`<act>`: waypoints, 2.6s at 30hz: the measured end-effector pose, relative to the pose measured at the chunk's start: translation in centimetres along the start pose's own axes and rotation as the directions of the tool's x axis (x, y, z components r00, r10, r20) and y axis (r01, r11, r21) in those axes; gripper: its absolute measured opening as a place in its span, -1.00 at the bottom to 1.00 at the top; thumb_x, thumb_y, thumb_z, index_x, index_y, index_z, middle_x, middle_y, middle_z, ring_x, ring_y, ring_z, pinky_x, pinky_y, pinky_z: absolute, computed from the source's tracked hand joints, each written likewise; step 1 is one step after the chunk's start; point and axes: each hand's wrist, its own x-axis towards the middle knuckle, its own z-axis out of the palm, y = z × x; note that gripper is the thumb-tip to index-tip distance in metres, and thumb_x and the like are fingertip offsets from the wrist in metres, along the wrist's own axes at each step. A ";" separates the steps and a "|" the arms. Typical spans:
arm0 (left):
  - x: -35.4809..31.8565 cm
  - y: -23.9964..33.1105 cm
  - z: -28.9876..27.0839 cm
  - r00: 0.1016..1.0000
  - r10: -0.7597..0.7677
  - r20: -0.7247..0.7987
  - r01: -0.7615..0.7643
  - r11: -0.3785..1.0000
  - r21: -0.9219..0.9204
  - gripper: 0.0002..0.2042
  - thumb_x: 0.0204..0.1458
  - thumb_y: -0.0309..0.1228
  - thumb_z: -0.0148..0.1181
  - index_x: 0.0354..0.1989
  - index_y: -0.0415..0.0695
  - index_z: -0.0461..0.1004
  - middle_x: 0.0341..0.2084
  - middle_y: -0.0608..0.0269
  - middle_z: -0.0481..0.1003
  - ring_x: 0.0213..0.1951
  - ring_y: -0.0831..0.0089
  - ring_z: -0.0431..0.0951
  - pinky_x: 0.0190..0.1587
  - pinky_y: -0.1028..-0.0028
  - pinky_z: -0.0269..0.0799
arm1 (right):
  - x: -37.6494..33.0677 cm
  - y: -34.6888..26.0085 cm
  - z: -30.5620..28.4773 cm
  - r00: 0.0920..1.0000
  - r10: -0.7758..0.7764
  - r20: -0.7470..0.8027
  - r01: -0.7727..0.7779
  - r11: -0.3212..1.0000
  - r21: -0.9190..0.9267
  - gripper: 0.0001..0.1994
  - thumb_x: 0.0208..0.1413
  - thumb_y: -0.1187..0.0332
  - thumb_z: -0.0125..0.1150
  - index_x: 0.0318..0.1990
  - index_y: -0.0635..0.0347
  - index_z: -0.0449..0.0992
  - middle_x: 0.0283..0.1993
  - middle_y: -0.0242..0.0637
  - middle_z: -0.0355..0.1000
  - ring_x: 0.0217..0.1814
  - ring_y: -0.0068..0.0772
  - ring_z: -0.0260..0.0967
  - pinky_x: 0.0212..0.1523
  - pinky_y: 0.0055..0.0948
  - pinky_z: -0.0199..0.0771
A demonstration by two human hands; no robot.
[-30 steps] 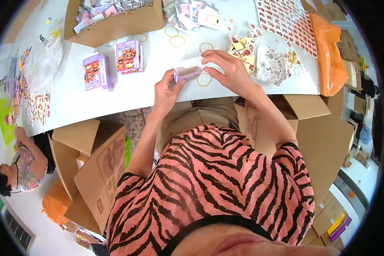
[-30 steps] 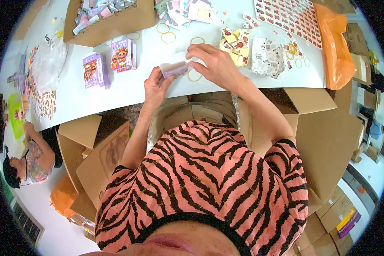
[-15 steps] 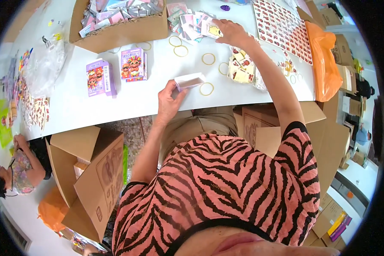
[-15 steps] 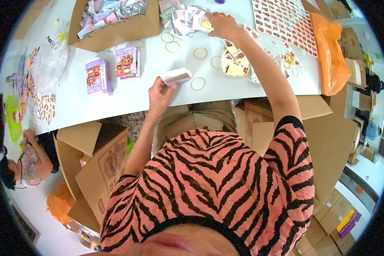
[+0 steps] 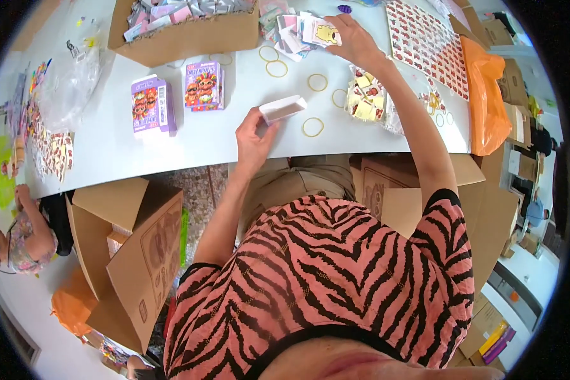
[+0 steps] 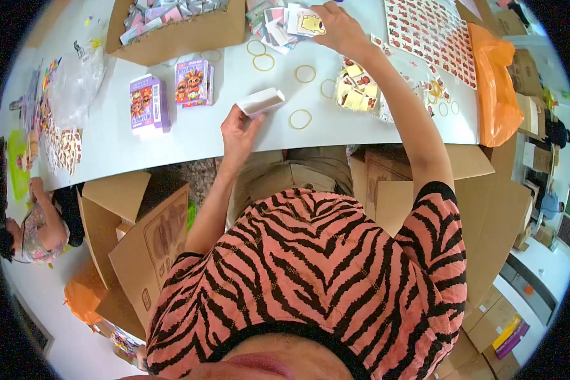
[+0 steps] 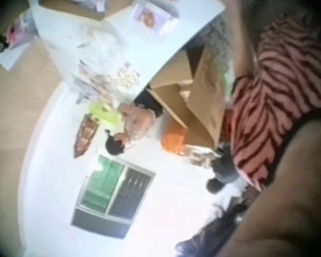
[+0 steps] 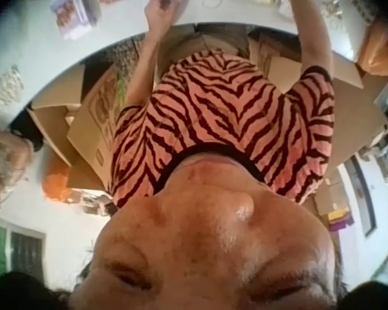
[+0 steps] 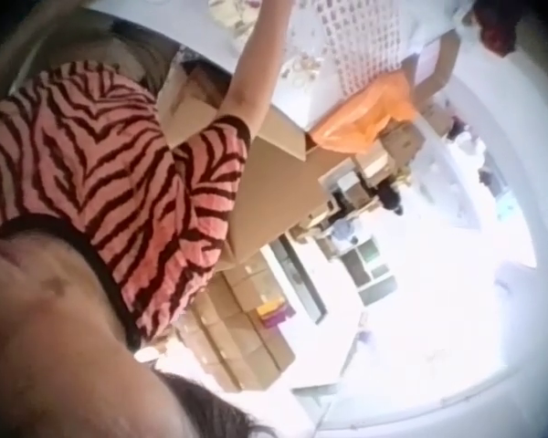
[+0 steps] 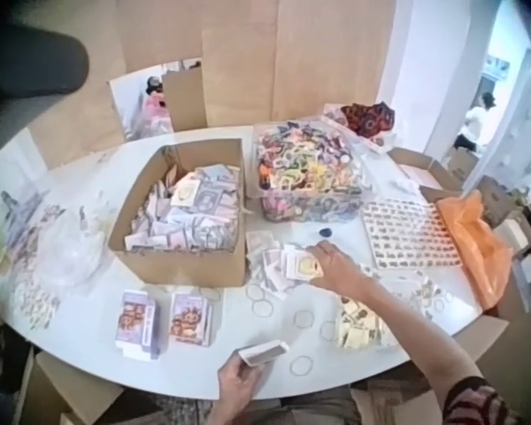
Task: Packing small product boxes into a larger shipping carton.
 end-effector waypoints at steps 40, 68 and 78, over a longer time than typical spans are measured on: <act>-0.6 0.5 0.3 0.998 0.066 -0.022 -0.060 0.977 0.206 -0.67 -0.08 -0.50 0.30 -0.10 -0.24 0.44 -0.32 0.11 0.57 -0.28 0.40 0.58 -0.18 0.45 0.47 | -0.3 -0.9 2.4 0.990 0.141 0.030 -0.142 0.989 0.035 -0.26 -0.19 0.26 0.39 0.23 -0.09 0.18 -0.01 -0.18 0.33 0.02 -0.12 0.33 0.01 -0.24 0.39; -0.5 0.1 0.1 0.996 0.086 -0.011 -0.080 0.965 0.248 -0.68 -0.08 -0.50 0.30 -0.12 -0.25 0.42 -0.37 0.11 0.57 -0.34 0.46 0.56 -0.23 0.46 0.47 | -2.5 -6.4 -6.0 0.991 -0.104 -0.082 0.129 0.885 0.448 -0.36 -0.18 0.28 0.43 0.11 0.23 0.34 -0.07 -0.19 0.47 -0.08 -0.23 0.41 -0.01 -0.29 0.39; 0.0 0.0 0.3 0.999 0.045 0.000 -0.044 0.984 0.173 -0.68 -0.07 -0.51 0.29 -0.12 -0.30 0.41 -0.34 0.10 0.57 -0.29 0.45 0.56 -0.18 0.46 0.47 | -6.1 -12.3 -8.4 0.820 -0.561 0.108 0.571 0.799 -0.189 -0.38 -0.11 0.46 0.12 0.22 -0.06 0.23 -0.13 -0.38 0.28 -0.07 -0.39 0.32 -0.25 -0.43 0.46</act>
